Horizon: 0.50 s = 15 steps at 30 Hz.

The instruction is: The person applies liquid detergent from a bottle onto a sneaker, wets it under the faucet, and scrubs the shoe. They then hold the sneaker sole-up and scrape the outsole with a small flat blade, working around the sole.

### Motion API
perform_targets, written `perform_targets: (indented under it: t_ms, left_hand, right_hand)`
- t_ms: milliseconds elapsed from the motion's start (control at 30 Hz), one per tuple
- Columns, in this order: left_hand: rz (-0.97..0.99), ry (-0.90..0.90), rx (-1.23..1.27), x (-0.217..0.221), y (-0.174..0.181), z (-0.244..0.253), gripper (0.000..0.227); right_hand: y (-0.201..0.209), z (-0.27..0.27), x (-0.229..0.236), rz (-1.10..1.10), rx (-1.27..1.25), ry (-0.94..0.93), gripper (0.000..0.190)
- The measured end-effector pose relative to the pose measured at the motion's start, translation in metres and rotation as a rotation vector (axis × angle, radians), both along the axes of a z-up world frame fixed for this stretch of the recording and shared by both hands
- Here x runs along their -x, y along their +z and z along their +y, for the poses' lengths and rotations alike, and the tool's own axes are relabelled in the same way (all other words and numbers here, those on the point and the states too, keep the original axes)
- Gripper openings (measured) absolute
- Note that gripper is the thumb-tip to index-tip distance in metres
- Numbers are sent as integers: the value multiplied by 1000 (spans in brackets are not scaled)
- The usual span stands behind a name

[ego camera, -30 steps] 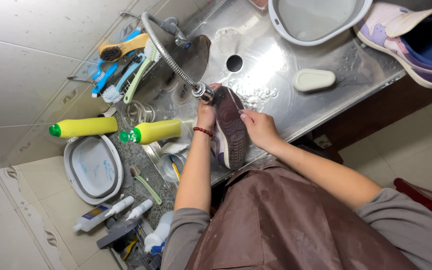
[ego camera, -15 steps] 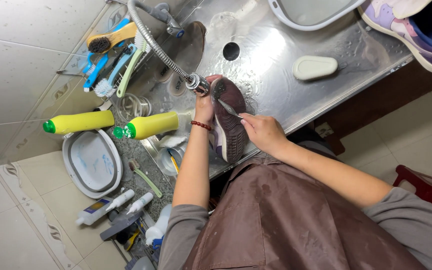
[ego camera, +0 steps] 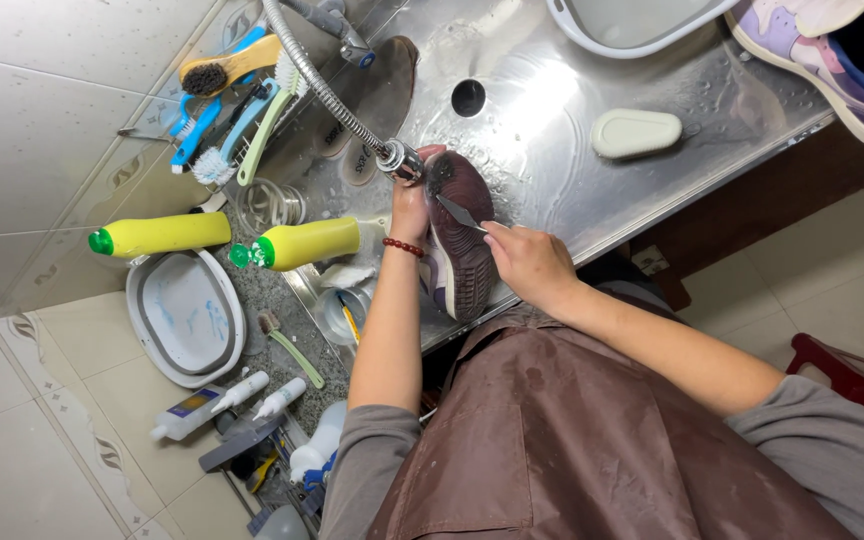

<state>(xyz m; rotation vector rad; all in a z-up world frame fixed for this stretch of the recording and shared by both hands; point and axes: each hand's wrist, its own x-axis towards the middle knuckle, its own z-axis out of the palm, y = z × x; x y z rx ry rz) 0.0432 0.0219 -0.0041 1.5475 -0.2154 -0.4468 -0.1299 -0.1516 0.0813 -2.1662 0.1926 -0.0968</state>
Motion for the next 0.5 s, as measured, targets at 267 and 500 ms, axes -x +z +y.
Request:
perform_targets:
  t_ms: [267, 500]
  left_hand:
    - [-106, -15, -78, -1, -5, -1, 40]
    - [-230, 131, -239, 0, -43, 9, 37]
  right_hand:
    - [-3, 5, -1, 10, -41, 30, 25]
    - [-8, 24, -15, 103, -336, -28, 25]
